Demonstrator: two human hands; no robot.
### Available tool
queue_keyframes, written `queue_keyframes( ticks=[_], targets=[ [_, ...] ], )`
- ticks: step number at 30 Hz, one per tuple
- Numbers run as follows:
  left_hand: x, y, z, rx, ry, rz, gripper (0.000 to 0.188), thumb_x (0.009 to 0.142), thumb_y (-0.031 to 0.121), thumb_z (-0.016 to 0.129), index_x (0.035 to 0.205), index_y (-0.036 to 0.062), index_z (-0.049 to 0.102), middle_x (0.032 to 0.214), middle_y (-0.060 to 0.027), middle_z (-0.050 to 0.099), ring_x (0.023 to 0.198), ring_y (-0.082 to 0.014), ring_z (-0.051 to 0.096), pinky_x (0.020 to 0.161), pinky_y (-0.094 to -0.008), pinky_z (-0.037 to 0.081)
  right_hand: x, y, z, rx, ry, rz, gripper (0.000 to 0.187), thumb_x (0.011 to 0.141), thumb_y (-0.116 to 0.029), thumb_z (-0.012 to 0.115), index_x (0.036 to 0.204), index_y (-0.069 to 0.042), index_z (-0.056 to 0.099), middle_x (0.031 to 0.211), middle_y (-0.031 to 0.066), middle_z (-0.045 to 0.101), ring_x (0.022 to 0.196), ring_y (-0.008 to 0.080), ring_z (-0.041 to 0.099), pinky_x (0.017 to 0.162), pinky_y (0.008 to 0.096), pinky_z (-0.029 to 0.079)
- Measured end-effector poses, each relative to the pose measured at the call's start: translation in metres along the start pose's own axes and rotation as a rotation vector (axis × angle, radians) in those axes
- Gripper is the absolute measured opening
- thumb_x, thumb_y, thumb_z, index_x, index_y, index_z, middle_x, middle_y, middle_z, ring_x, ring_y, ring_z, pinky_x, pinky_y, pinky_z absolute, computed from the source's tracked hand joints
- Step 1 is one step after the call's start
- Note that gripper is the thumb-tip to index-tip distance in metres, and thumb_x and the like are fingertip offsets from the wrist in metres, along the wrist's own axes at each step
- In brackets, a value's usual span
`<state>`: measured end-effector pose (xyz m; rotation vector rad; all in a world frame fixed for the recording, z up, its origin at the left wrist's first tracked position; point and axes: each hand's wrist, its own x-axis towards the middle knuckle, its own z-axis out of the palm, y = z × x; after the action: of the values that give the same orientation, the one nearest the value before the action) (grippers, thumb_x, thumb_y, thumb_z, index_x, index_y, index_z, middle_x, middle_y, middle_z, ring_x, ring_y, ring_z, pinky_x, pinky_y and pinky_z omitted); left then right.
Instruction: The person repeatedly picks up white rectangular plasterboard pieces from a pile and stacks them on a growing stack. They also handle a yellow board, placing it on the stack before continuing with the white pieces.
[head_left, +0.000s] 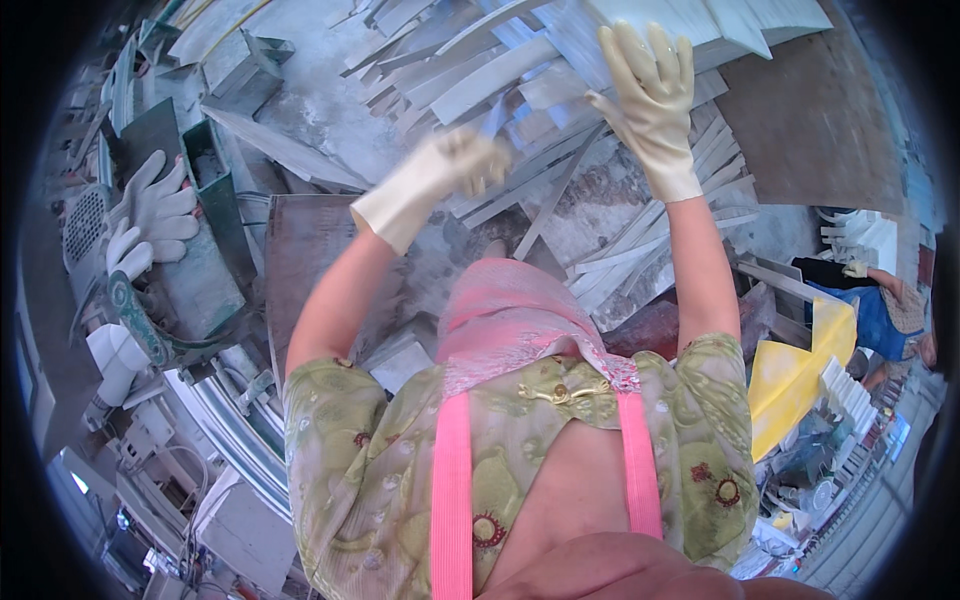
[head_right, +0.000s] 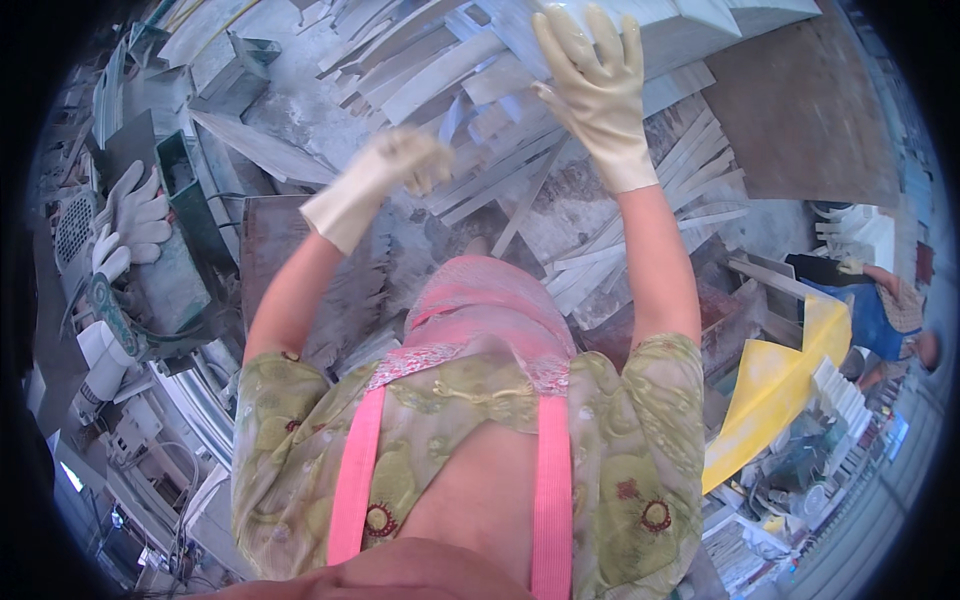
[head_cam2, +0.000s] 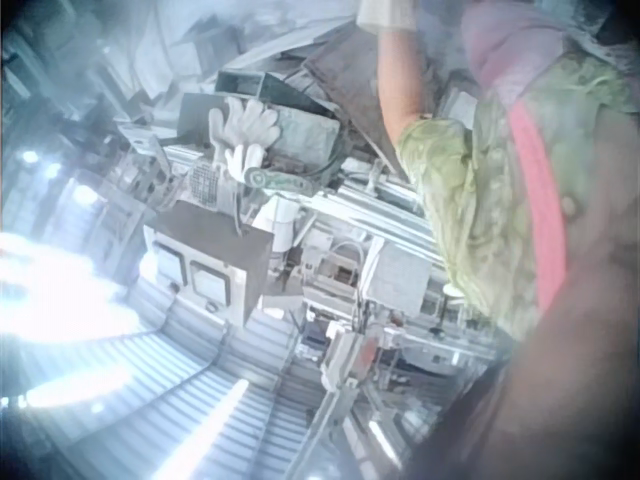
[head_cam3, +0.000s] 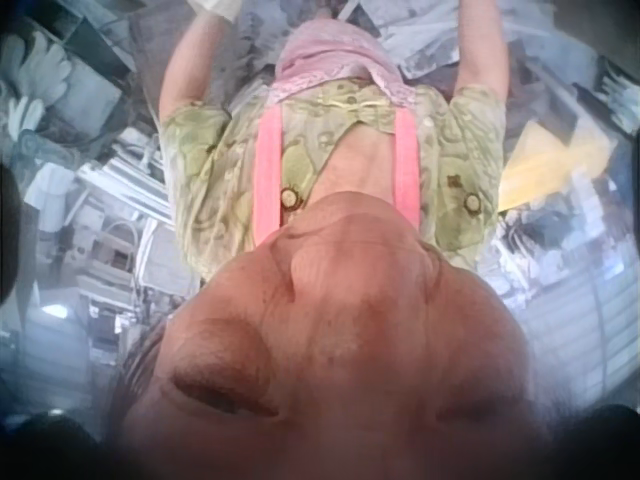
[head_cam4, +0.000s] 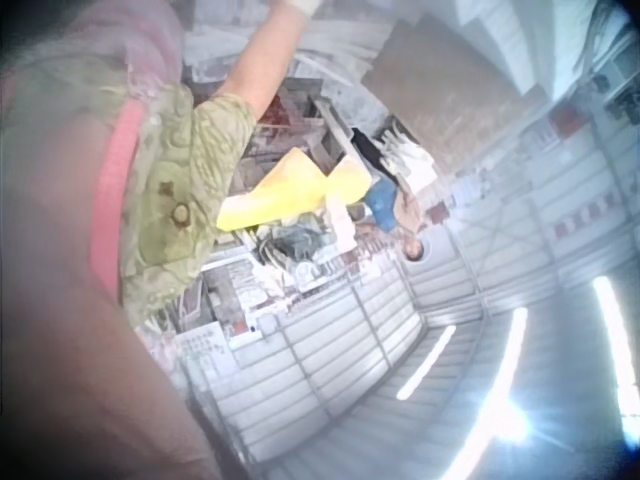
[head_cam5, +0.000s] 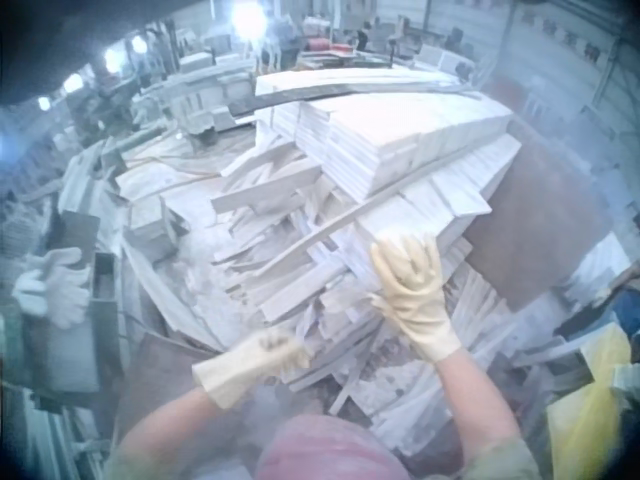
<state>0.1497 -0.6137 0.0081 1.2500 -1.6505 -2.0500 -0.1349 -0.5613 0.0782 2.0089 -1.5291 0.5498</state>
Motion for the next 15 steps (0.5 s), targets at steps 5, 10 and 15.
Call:
queue_keyframes(
  ticks=[5, 10, 15],
  targets=[
    [0.029, -0.061, -0.003, -0.305, 0.231, 0.212, 0.040, 0.103, 0.025, 0.062, 0.138, 0.0045, 0.059, 0.101, -0.0076, 0.075, 0.074, -0.0118, 0.068, 0.064, -0.0261, 0.054, 0.002, -0.002, 0.002, -0.017, -0.006, 0.004, 0.092, 0.061, -0.030, 0.091, 0.146, -0.017, 0.057, 0.148, 0.0017, 0.051, 0.135, 0.0318, 0.044, 0.115, 0.0573, 0.039],
    [0.056, -0.005, 0.011, -0.532, 0.251, 0.604, 0.038, 0.101, 0.013, 0.057, 0.137, 0.0031, 0.060, 0.107, -0.0099, 0.074, 0.081, -0.0099, 0.065, 0.074, -0.0257, 0.053, -0.001, 0.000, 0.005, -0.045, -0.025, 0.020, 0.092, 0.062, -0.031, 0.091, 0.146, -0.017, 0.057, 0.148, 0.0023, 0.051, 0.136, 0.0323, 0.044, 0.115, 0.0584, 0.038],
    [0.053, 0.046, -0.012, -0.300, 0.061, 0.695, 0.032, 0.096, 0.020, 0.064, 0.122, 0.0024, 0.070, 0.107, -0.0075, 0.074, 0.093, -0.0113, 0.065, 0.083, -0.0296, 0.050, -0.004, 0.003, 0.007, -0.014, -0.038, 0.035, 0.091, 0.062, -0.031, 0.091, 0.145, -0.016, 0.058, 0.146, 0.0024, 0.053, 0.136, 0.0320, 0.043, 0.114, 0.0596, 0.038]
  ],
)
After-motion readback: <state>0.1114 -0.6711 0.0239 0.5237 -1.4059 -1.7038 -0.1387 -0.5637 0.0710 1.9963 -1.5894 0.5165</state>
